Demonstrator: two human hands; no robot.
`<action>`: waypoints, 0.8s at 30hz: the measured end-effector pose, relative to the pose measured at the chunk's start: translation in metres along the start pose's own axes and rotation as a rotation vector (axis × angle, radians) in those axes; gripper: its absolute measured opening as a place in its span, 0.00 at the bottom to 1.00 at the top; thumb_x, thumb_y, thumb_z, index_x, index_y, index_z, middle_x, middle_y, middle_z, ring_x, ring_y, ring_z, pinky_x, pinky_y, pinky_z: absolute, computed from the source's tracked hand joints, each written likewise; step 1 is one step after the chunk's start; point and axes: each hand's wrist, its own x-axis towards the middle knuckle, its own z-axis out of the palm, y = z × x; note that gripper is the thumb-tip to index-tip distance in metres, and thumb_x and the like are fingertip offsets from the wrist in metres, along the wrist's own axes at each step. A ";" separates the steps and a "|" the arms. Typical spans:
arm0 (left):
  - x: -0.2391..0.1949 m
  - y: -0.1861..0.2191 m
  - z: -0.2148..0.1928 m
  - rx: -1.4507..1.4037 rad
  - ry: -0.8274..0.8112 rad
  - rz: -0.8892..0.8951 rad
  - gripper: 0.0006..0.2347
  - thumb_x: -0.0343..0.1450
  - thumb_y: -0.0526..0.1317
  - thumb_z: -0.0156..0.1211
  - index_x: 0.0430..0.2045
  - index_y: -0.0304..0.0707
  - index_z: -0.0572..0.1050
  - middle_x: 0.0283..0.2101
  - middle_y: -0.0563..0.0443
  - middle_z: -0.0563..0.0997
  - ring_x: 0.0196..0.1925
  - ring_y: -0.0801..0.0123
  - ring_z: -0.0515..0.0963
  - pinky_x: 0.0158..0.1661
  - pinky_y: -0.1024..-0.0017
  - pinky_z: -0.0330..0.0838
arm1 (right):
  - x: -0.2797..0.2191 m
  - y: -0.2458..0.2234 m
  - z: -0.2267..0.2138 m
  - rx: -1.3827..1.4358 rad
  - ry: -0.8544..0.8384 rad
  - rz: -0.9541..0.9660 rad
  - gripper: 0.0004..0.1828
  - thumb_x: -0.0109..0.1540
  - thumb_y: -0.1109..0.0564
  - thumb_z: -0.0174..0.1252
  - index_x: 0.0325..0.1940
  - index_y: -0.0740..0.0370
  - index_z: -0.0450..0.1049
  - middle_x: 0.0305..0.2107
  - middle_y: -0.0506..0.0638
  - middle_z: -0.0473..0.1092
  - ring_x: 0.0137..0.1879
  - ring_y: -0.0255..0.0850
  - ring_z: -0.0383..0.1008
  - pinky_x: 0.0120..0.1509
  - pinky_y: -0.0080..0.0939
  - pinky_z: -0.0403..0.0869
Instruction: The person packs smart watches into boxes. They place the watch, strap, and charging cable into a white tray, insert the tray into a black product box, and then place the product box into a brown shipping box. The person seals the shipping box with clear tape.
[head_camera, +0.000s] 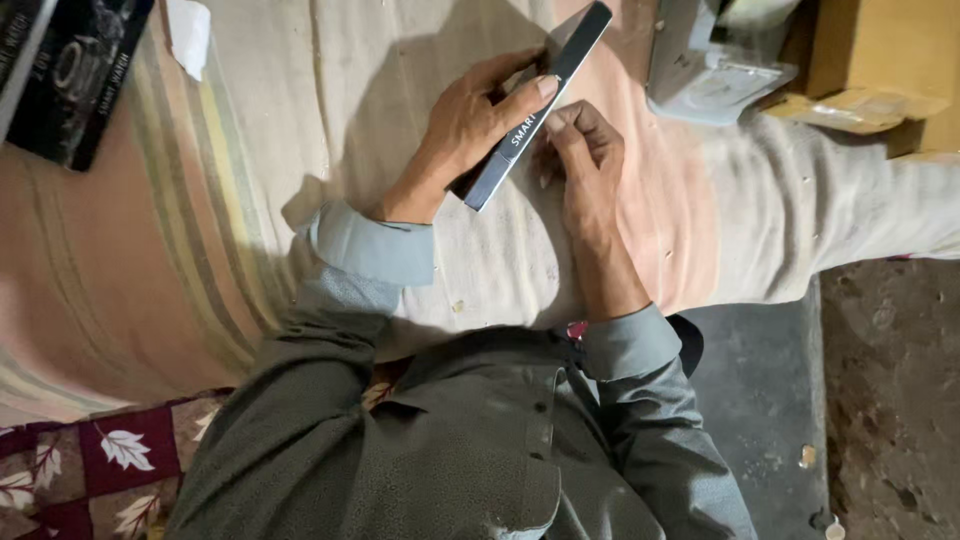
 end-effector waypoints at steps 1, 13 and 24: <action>-0.001 -0.002 0.001 -0.023 0.002 -0.019 0.29 0.68 0.62 0.61 0.57 0.43 0.77 0.52 0.45 0.85 0.54 0.62 0.85 0.53 0.69 0.76 | 0.001 0.001 0.000 0.024 -0.020 -0.006 0.09 0.69 0.57 0.55 0.38 0.64 0.72 0.26 0.50 0.73 0.25 0.32 0.68 0.30 0.30 0.66; -0.002 -0.013 0.007 -0.001 0.035 0.011 0.30 0.68 0.63 0.62 0.57 0.41 0.77 0.52 0.43 0.84 0.54 0.59 0.85 0.54 0.67 0.77 | -0.001 -0.002 0.006 0.123 -0.074 -0.004 0.10 0.70 0.57 0.52 0.36 0.63 0.69 0.27 0.53 0.73 0.29 0.34 0.70 0.32 0.31 0.66; -0.003 -0.012 0.008 -0.067 0.054 0.048 0.29 0.69 0.61 0.64 0.56 0.38 0.77 0.53 0.40 0.83 0.55 0.58 0.85 0.54 0.66 0.79 | -0.003 0.009 0.009 0.215 -0.103 -0.050 0.12 0.72 0.56 0.50 0.37 0.65 0.69 0.29 0.49 0.69 0.30 0.33 0.65 0.36 0.33 0.67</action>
